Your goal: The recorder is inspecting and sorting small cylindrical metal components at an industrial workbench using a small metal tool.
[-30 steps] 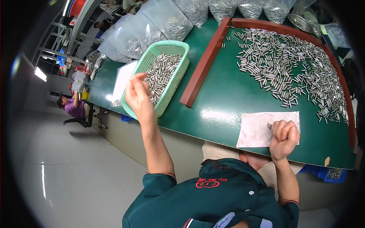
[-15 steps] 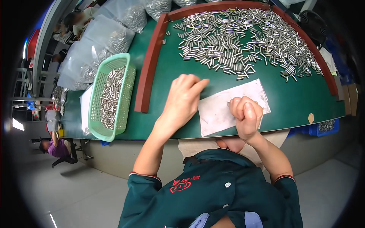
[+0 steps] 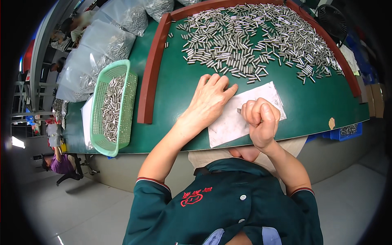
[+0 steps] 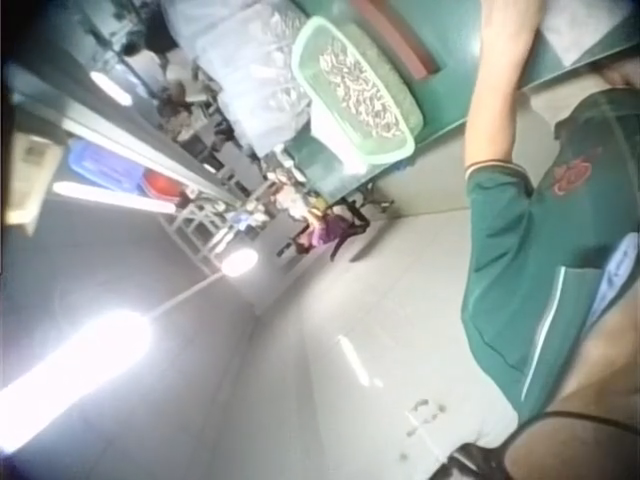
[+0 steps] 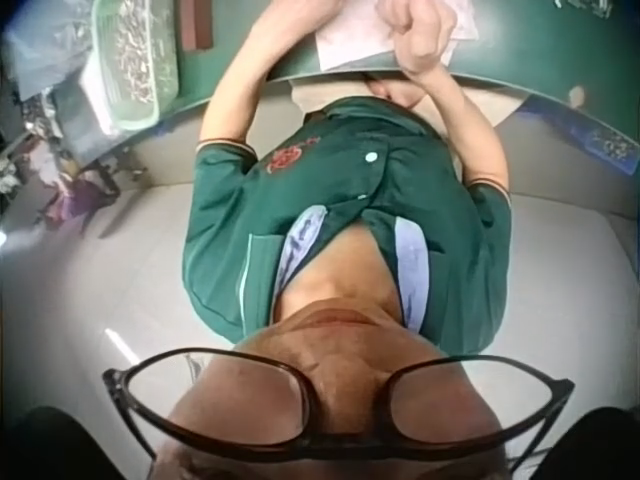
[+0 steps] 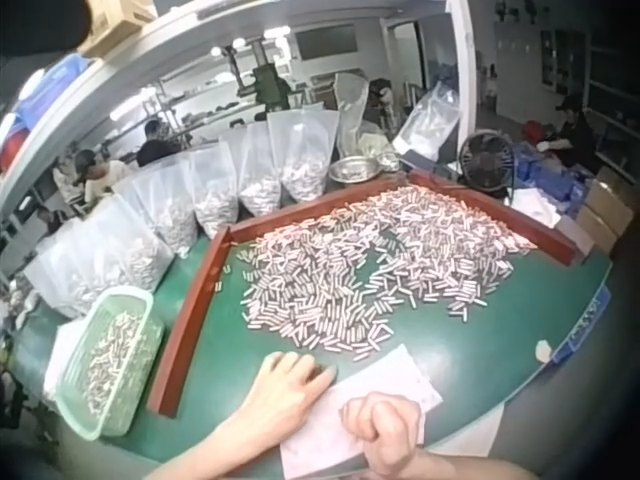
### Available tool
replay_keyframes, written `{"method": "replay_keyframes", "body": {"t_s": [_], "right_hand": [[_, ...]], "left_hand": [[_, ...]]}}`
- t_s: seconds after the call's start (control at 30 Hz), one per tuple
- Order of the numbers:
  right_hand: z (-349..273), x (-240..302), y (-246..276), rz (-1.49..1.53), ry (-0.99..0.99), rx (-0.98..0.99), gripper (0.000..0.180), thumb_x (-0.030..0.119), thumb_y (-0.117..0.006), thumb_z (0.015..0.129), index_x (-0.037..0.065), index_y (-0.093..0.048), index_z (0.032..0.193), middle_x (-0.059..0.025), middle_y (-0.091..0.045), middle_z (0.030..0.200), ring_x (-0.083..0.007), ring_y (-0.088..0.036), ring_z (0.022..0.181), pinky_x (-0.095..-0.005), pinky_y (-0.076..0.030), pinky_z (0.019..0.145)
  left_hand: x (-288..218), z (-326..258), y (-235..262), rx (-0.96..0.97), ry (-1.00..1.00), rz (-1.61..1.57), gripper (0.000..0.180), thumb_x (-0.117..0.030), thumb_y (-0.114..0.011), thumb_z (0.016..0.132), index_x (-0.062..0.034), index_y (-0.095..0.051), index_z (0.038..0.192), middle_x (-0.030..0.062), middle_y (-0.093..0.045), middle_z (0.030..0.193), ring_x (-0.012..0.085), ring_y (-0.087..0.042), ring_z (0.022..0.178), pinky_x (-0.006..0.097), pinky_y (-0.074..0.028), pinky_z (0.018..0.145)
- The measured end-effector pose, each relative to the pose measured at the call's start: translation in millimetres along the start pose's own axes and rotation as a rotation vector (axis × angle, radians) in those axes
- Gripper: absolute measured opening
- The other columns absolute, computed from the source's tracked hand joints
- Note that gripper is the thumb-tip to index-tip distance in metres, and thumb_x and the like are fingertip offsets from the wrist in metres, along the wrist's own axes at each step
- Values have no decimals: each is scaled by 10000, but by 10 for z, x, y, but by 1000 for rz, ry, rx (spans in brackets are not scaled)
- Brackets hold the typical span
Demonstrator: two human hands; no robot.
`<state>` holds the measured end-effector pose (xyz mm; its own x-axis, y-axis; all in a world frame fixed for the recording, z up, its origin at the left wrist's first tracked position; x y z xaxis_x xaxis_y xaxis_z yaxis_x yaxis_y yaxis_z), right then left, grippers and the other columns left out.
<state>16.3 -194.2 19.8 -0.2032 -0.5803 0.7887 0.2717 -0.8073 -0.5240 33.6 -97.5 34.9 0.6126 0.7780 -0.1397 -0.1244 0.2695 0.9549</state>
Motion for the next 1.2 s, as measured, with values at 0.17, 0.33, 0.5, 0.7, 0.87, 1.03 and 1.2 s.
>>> {"method": "replay_keyframes", "body": {"t_s": [0.17, 0.33, 0.5, 0.7, 0.87, 1.03, 1.2], "right_hand": [[19, -2, -12, -2, -8, 18, 322, 124, -316, 849, 52, -294, 536, -17, -310, 475, -83, -244, 445, -247, -199, 420], [28, -43, -51, 23, -38, -7, 348, 187, -302, 877, 88, -290, 543, 0, -252, 457, -97, -184, 432, -273, -201, 435], [-7, -68, 1, 67, 18, 4, 317, 179, -311, 860, 101, -267, 556, 10, -239, 493, -95, -203, 445, -278, -185, 432], [36, -33, -81, 148, -65, 13, 368, 211, -267, 902, 130, -267, 542, 17, -237, 448, -85, -166, 419, -242, -188, 450], [28, -84, -165, 126, -92, 60, 362, 197, -255, 892, 131, -250, 536, 20, -223, 443, -85, -166, 422, -241, -186, 456], [41, -107, -173, 116, -84, 59, 371, 215, -258, 898, 132, -252, 536, 18, -223, 444, -84, -168, 423, -238, -185, 456], [78, 0, -156, 113, -46, 52, 382, 234, -262, 906, 133, -253, 538, 18, -223, 446, -82, -163, 420, -236, -187, 448]], "left_hand": [[27, -66, 141, -4, 14, 73, 306, 20, -522, 649, -47, -582, 941, 70, -484, 807, 216, -474, 817, 352, -352, 801], [318, -783, 796, -235, 326, -204, 229, 90, -518, 653, -1, -563, 857, 116, -537, 838, 276, -528, 796, 322, -417, 718], [610, -2266, 862, -700, 1062, -1026, 111, 24, -551, 785, 24, -566, 895, 44, -569, 869, 107, -545, 839, 229, -424, 769], [547, -3424, 775, -1003, 1399, -964, 127, -18, -586, 778, 11, -575, 902, 42, -590, 867, 110, -565, 837, 217, -424, 761], [486, -4118, 851, -773, 1546, 74, 153, -81, -655, 697, -20, -573, 811, 47, -568, 726, 178, -551, 676, 284, -422, 688], [424, -4142, 834, -374, 1450, 749, 205, -130, -689, 682, -23, -514, 668, 58, -521, 649, 223, -501, 601, 304, -399, 612], [479, -4002, 924, -651, 1386, 509, 208, -70, -700, 667, -49, -496, 629, 51, -485, 610, 227, -474, 559, 307, -375, 576]]}}
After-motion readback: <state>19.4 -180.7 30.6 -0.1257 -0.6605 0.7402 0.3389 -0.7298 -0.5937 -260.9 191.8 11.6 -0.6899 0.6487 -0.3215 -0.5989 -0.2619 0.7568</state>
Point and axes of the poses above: each hand's wrist, its own z-axis towards the middle knuckle, its own y-axis out of the back of the hand, x = y × z, the point moved 8 cm from there along z, towards the middle knuckle
